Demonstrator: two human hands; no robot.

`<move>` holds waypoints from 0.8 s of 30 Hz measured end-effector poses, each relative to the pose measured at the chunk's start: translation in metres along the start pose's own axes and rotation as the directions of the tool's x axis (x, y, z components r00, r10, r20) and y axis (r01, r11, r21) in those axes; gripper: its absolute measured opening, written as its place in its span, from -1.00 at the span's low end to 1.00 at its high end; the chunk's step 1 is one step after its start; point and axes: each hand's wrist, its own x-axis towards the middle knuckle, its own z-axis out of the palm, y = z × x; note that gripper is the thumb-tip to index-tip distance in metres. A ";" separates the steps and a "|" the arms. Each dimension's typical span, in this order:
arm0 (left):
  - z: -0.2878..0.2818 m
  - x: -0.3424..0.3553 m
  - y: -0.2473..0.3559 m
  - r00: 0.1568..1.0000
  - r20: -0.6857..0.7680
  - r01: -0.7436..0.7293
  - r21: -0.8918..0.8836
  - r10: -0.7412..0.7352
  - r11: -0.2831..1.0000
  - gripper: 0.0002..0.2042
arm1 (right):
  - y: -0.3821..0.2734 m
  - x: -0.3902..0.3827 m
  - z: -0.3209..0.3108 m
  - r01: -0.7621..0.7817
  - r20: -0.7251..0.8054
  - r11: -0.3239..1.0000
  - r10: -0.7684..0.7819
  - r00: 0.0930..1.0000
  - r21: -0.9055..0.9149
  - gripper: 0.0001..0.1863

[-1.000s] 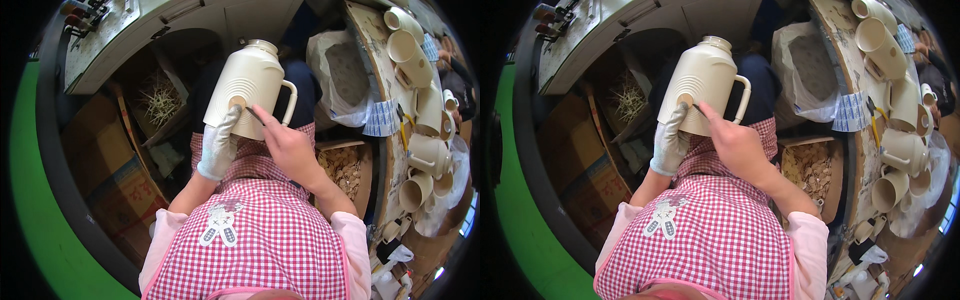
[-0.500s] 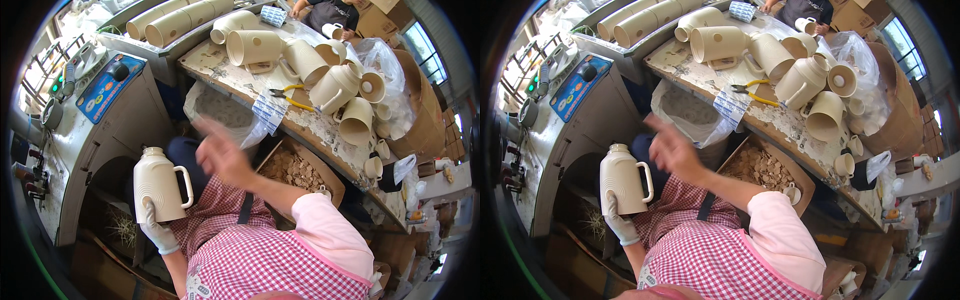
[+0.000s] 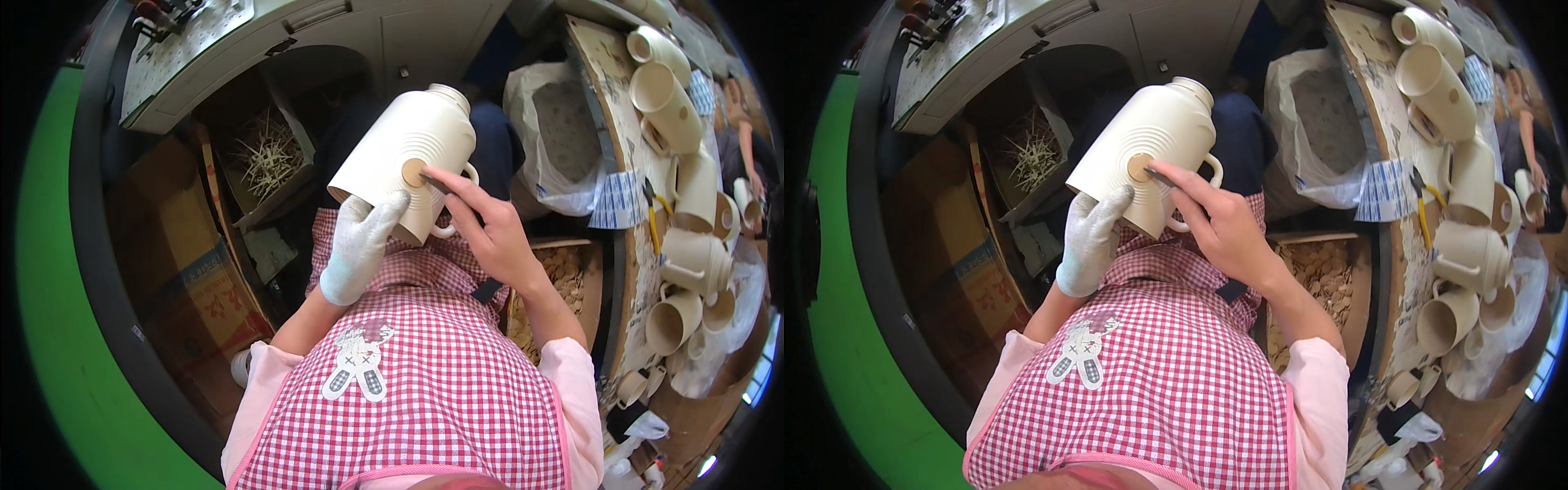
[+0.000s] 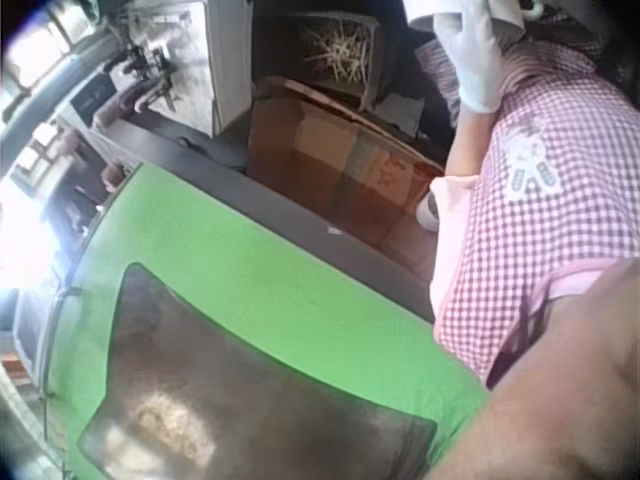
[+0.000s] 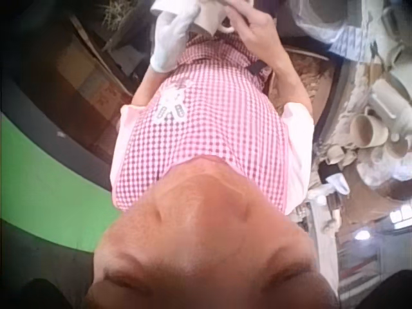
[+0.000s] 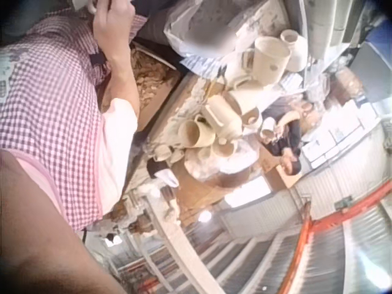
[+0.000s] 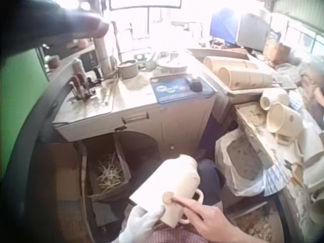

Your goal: The person repeatedly picks up beige ceramic pitchers, uses a small tool to scrape the interior rim, and rubs the exterior with a sanding pad. They handle each pitcher one at a time, rotate it to access different sides, and place it back on the workbench.

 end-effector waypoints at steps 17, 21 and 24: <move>-0.005 0.007 0.009 1.000 0.025 -0.020 0.099 0.018 0.995 -0.51 | -0.003 0.003 0.018 0.076 -0.061 0.957 -0.097 0.993 -0.279 -0.46; -0.006 0.006 0.008 1.000 0.029 -0.010 0.126 0.006 0.992 -0.53 | -0.003 0.001 0.022 0.105 -0.106 0.948 -0.143 0.984 -0.302 -0.43; -0.003 0.004 0.006 1.000 -0.004 -0.010 0.141 0.011 0.990 -0.54 | -0.007 -0.002 0.027 0.117 -0.129 0.900 -0.186 0.974 -0.420 -0.36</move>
